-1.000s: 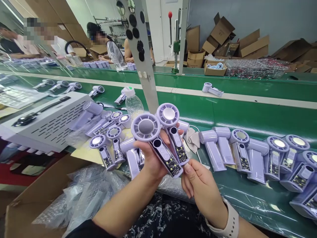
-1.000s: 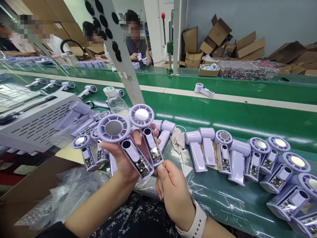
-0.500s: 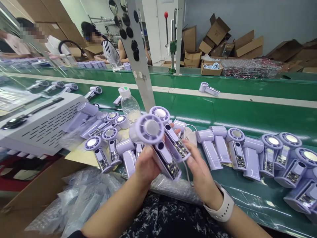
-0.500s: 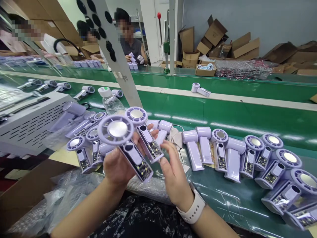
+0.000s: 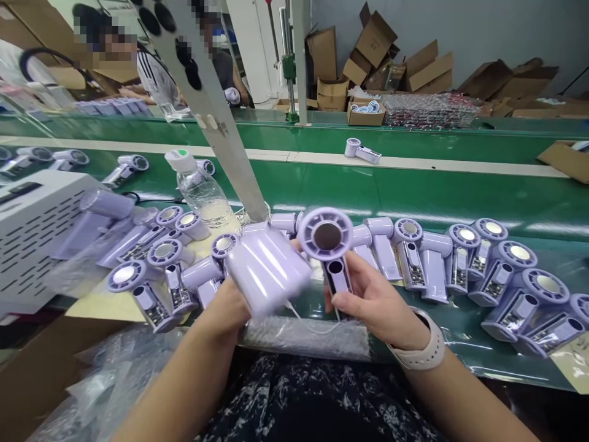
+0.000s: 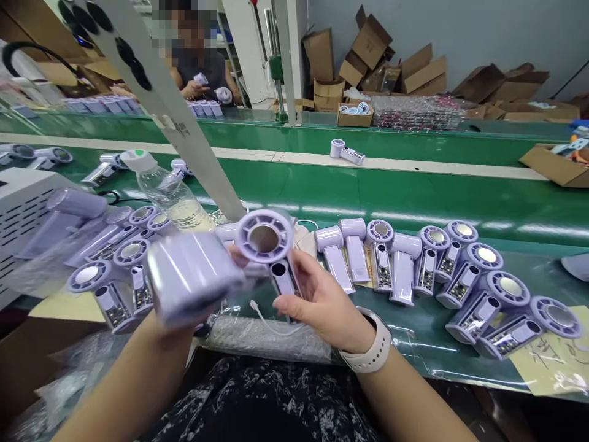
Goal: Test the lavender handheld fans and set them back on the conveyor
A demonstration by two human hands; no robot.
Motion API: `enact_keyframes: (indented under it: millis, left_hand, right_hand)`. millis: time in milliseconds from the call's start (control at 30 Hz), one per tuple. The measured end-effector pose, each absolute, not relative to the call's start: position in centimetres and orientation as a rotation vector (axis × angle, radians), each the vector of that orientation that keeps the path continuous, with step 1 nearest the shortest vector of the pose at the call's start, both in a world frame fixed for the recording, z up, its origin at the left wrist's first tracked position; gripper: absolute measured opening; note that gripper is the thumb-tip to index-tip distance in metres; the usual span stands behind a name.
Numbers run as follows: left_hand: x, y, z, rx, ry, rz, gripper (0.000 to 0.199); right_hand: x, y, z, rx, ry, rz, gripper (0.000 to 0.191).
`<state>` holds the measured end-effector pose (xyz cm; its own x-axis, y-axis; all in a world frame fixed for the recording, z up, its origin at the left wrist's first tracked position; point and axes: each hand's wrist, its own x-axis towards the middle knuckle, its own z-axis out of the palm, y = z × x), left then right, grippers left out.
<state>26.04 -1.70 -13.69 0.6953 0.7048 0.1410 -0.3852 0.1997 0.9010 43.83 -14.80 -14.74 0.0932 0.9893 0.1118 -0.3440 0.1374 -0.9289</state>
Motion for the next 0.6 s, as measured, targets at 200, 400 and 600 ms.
enact_keyframes:
  millis: [200, 400, 600]
  left_hand:
    - [28.2, -4.1, -15.1, 1.004, 0.253, 0.73, 0.048]
    - [28.3, -5.5, -14.4, 1.132, 0.117, 0.615, 0.042]
    - [28.3, -5.3, -14.6, 1.204, 0.284, 0.654, 0.04]
  right_hand:
    - [44.2, -16.3, -15.2, -0.871, -0.802, 1.125, 0.028]
    - [44.1, -17.1, -15.2, -0.888, -0.766, 1.117, 0.029]
    - [44.0, -16.8, -15.5, -0.945, -0.741, 1.101, 0.026]
